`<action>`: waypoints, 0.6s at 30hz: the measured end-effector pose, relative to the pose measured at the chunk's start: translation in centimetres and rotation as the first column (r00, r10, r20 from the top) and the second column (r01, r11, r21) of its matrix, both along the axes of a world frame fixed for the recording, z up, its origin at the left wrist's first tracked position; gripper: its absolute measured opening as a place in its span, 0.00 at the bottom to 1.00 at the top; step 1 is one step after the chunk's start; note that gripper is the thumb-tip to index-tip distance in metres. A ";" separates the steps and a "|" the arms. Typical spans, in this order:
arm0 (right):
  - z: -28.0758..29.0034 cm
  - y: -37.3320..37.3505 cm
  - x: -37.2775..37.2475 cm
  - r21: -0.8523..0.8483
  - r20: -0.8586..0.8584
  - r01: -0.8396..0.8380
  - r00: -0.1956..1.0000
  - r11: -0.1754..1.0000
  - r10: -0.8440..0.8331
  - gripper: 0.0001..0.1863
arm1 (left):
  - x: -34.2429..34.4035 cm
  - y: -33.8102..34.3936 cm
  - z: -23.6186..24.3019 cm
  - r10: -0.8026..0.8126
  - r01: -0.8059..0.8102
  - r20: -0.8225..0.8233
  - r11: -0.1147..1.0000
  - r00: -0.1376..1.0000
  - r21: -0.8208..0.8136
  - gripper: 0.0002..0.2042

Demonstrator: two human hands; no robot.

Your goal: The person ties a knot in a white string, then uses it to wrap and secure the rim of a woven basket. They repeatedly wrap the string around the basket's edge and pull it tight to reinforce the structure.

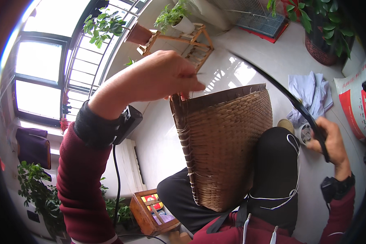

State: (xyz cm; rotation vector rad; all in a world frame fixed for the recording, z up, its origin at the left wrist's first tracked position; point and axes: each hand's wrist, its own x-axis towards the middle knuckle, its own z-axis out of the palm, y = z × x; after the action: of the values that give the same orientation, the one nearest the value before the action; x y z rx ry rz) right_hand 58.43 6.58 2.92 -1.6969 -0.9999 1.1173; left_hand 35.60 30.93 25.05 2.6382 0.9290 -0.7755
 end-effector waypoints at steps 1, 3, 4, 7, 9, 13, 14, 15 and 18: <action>-0.1 1.2 -1.2 0.131 -0.070 0.006 0.998 0.991 0.004 0.18 | 0.2 0.0 0.3 -0.038 0.037 -0.061 0.999 0.997 -0.011 0.10; 0.7 4.4 -3.5 0.289 -0.352 0.001 0.930 0.957 0.106 0.13 | 0.7 -0.1 0.8 -0.019 0.014 -0.158 0.999 0.987 -0.033 0.12; 1.0 7.1 -5.1 0.389 -0.360 0.021 0.924 0.921 0.131 0.14 | 0.9 -0.2 0.8 0.011 -0.017 -0.200 0.999 0.980 -0.028 0.12; 2.8 13.6 -8.6 0.517 -0.099 -0.083 0.983 0.852 0.155 0.19 | 1.4 -0.2 0.8 0.053 -0.058 -0.234 0.998 0.971 -0.016 0.11; 3.4 16.0 -10.2 0.500 -0.282 -0.084 0.925 0.862 0.254 0.19 | 1.6 -0.2 0.5 0.072 -0.072 -0.210 0.997 0.975 0.010 0.11; 3.5 17.1 -11.1 0.466 -0.340 -0.121 0.890 0.877 0.303 0.19 | 1.3 0.2 0.2 0.137 -0.125 -0.206 0.990 0.969 0.071 0.10; 3.4 17.1 -11.2 0.469 -0.341 -0.112 0.892 0.876 0.296 0.19 | 1.1 0.6 0.2 0.147 -0.135 -0.185 0.988 0.972 0.074 0.10; 3.3 17.0 -11.3 0.485 -0.338 -0.092 0.897 0.869 0.283 0.18 | 0.7 1.1 0.3 0.115 -0.112 -0.113 0.993 0.987 0.031 0.10; 3.1 16.9 -11.7 0.517 -0.352 -0.042 0.900 0.855 0.257 0.18 | -1.7 3.8 0.7 0.260 -0.265 0.087 0.963 0.962 0.049 0.10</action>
State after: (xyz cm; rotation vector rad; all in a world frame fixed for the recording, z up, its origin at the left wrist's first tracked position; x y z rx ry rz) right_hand 46.76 23.47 6.04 -0.9272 -1.0474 1.1316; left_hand 33.87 34.72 25.71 2.5023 1.2642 -0.5811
